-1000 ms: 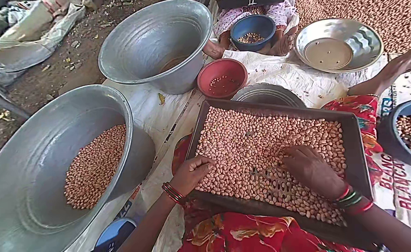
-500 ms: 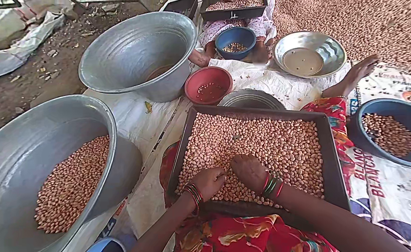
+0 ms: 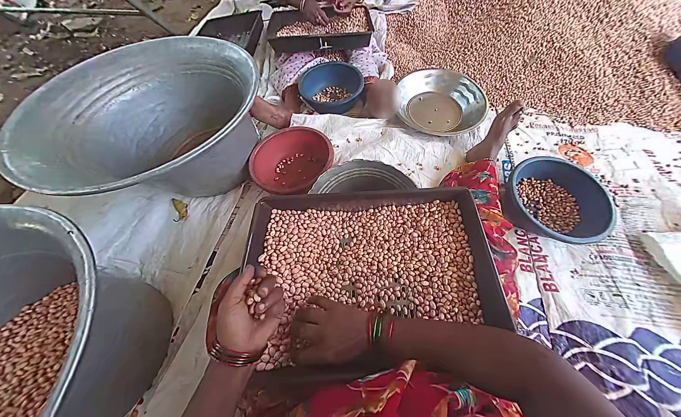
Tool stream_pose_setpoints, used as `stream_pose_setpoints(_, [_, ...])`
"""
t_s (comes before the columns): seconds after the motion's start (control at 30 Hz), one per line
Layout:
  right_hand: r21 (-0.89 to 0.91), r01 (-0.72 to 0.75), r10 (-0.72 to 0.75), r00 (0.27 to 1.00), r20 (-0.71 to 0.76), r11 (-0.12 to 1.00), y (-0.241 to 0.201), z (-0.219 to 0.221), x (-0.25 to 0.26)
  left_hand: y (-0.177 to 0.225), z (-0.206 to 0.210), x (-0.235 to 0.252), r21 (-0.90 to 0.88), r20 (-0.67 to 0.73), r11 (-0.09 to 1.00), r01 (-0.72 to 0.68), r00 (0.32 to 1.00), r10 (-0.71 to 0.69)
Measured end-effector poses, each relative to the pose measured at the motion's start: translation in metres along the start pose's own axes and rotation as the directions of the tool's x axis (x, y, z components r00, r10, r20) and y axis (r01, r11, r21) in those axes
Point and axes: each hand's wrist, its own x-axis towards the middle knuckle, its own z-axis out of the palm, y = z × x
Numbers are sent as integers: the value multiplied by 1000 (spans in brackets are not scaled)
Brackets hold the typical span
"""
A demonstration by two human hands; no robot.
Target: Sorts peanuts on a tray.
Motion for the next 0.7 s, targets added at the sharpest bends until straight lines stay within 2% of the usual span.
stream_pose_setpoints(0.07, [-38, -77, 80, 993, 83, 996, 20, 1, 2, 4, 4, 0, -20, -21, 999, -42, 999, 41])
stream_pose_setpoints(0.17, [-111, -381, 393, 910, 128, 918, 51, -27, -10, 6, 9, -8, -10, -6, 998, -68, 998, 68])
stream_pose_setpoints(0.27, [-213, -699, 720, 694, 31, 683, 70, -69, -48, 11, 3, -11, 36, -2, 998, -53, 999, 53])
stream_pose_setpoints(0.33, [-268, -794, 816, 576, -42, 546, 76, -95, -76, 14, 3, -14, 190, -68, 982, 10, 998, 3])
stream_pose_setpoints(0.37, [-274, -821, 836, 541, -91, 501, 75, -106, -88, 14, 4, -16, 322, -80, 946, 34, 997, -8])
stream_pose_setpoints(0.43, [-302, -835, 815, 532, -230, 460, 73, -121, -106, 10, 8, -16, 635, -28, 772, 22, 1000, -5])
stream_pose_setpoints(0.5, [-280, -852, 791, 518, -324, 443, 71, -134, -114, 6, 15, -13, 911, 85, 409, -56, 995, -51])
stream_pose_setpoints(0.53, [-258, -860, 788, 508, -349, 440, 69, -140, -114, 6, 22, -11, 971, 122, 221, -96, 986, -110])
stream_pose_setpoints(0.6, [-224, -861, 776, 509, -373, 457, 63, -149, -111, 5, 37, -4, 989, 132, -28, -144, 955, -265])
stream_pose_setpoints(0.7, [-175, -846, 746, 529, -404, 504, 56, -153, -107, -9, 53, 7, 951, 122, -207, -231, 892, -436])
